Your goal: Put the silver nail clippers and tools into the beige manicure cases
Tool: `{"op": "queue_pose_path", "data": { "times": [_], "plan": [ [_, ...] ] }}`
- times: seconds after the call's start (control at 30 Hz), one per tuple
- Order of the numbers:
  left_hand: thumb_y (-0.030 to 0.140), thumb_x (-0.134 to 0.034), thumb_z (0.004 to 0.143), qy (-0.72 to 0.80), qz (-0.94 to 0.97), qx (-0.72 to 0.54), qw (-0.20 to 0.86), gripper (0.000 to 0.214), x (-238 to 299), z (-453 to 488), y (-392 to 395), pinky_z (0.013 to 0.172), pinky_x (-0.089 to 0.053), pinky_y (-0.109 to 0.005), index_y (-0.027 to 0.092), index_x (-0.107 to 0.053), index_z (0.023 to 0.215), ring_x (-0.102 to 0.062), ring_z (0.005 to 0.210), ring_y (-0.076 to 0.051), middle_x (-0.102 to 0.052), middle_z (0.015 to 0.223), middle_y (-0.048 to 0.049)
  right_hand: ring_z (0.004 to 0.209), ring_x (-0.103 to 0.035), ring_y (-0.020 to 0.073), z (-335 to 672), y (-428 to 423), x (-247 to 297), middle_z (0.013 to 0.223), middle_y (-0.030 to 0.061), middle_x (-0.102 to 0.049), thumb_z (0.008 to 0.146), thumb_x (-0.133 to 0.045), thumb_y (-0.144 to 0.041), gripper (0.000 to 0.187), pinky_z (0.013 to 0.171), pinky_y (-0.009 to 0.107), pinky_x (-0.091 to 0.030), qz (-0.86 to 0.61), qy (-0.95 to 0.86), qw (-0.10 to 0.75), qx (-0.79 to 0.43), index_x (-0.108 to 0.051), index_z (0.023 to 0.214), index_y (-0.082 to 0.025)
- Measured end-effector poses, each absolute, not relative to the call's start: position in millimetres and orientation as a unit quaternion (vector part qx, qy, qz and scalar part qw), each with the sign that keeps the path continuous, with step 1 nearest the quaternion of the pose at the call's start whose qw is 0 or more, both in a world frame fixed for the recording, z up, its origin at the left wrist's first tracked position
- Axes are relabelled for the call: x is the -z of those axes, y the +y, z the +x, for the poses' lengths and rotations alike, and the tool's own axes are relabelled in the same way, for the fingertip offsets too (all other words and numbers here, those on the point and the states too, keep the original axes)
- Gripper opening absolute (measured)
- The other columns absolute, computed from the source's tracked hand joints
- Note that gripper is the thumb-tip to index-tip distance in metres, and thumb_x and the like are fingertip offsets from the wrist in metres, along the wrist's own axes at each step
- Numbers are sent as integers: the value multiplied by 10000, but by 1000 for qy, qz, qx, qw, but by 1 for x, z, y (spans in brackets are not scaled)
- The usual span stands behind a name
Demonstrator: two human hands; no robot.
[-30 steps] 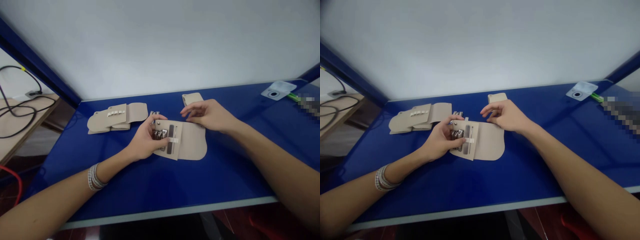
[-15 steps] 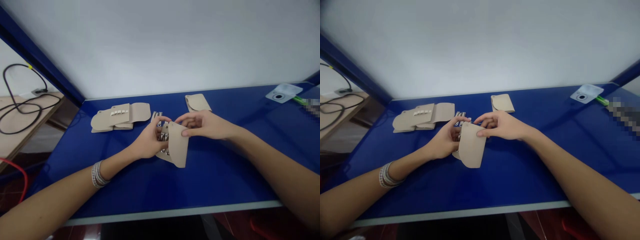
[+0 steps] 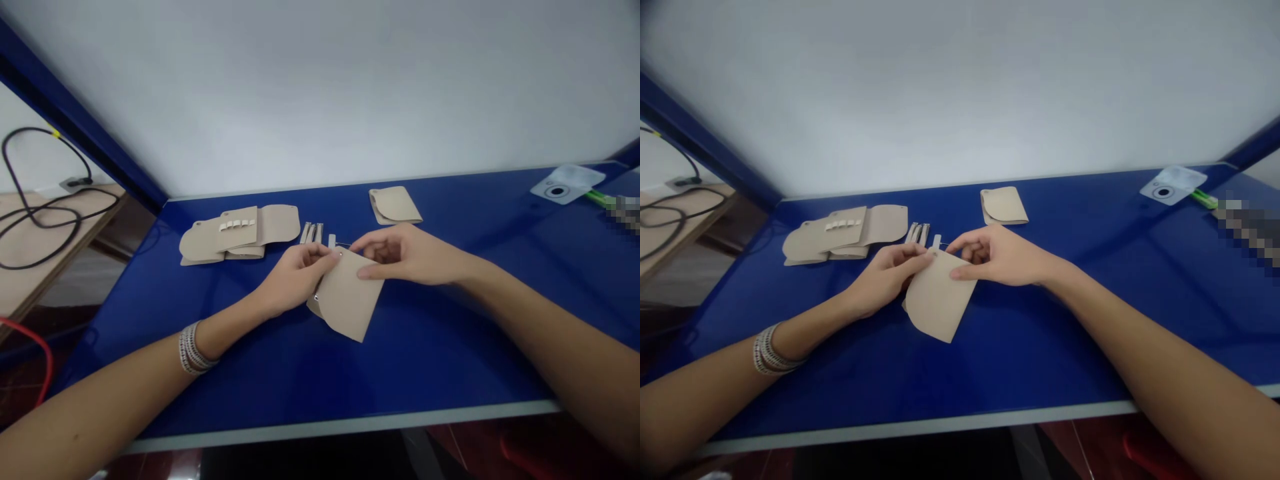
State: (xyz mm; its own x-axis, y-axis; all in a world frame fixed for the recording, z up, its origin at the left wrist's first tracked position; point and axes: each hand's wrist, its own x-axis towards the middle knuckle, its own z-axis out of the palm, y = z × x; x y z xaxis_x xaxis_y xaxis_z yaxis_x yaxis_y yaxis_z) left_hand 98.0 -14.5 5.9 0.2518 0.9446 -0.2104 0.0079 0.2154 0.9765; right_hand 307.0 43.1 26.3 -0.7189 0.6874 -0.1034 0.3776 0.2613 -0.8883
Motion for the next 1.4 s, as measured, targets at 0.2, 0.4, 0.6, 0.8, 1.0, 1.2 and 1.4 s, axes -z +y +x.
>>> {"op": "queue_pose_path", "data": {
  "times": [0.2,0.4,0.6,0.8,1.0,1.2,1.4],
  "plan": [
    [297,-606,816,493,523,-369,590,171,-7,99,-16,520,-391,-183,136,-548,818,-520,565,-74,-577,670,10,600,-557,117,303,38,-28,682,-4,-644,703,-721,-408,322,549,248,-448,-345,-779,177,-492,-709,952,-204],
    [321,-596,835,460,548,-353,603,194,-6,98,-17,526,-401,-173,132,-558,861,-518,556,-62,-574,665,18,652,-601,136,296,31,-18,741,22,-682,762,-677,-352,200,584,244,-461,-348,-789,238,-446,-692,853,-174],
    [321,-569,861,437,571,-356,596,196,-4,97,-18,542,-406,-167,127,-574,890,-538,614,-68,-596,737,-5,607,-578,120,292,27,-18,690,13,-655,769,-660,-319,161,536,222,-431,-353,-793,243,-434,-673,806,-162],
    [356,-550,874,432,589,-348,588,221,-4,97,-19,565,-415,-184,141,-585,905,-548,645,-86,-603,762,-16,587,-546,103,293,27,-20,670,1,-629,798,-610,-300,151,531,215,-410,-345,-801,239,-427,-664,794,-159],
    [355,-545,875,431,603,-341,578,227,-8,97,-19,549,-394,-178,140,-612,894,-515,633,-80,-577,741,-5,563,-495,84,290,25,-20,641,-15,-578,802,-578,-256,126,512,206,-375,-346,-800,223,-436,-637,768,-150],
    [363,-569,861,417,597,-343,593,238,-8,97,-19,562,-417,-185,144,-597,949,-552,655,-93,-609,780,-18,550,-467,82,287,23,-17,635,-20,-549,801,-570,-259,126,501,207,-359,-376,-774,258,-439,-604,749,-149],
    [407,-584,838,440,610,-318,577,301,-10,95,-16,501,-401,-183,116,-625,903,-548,590,-97,-639,730,-47,543,-467,85,285,26,-10,650,-11,-554,827,-581,-369,222,487,211,-353,-420,-728,309,-445,-602,768,-156]
  ]
}}
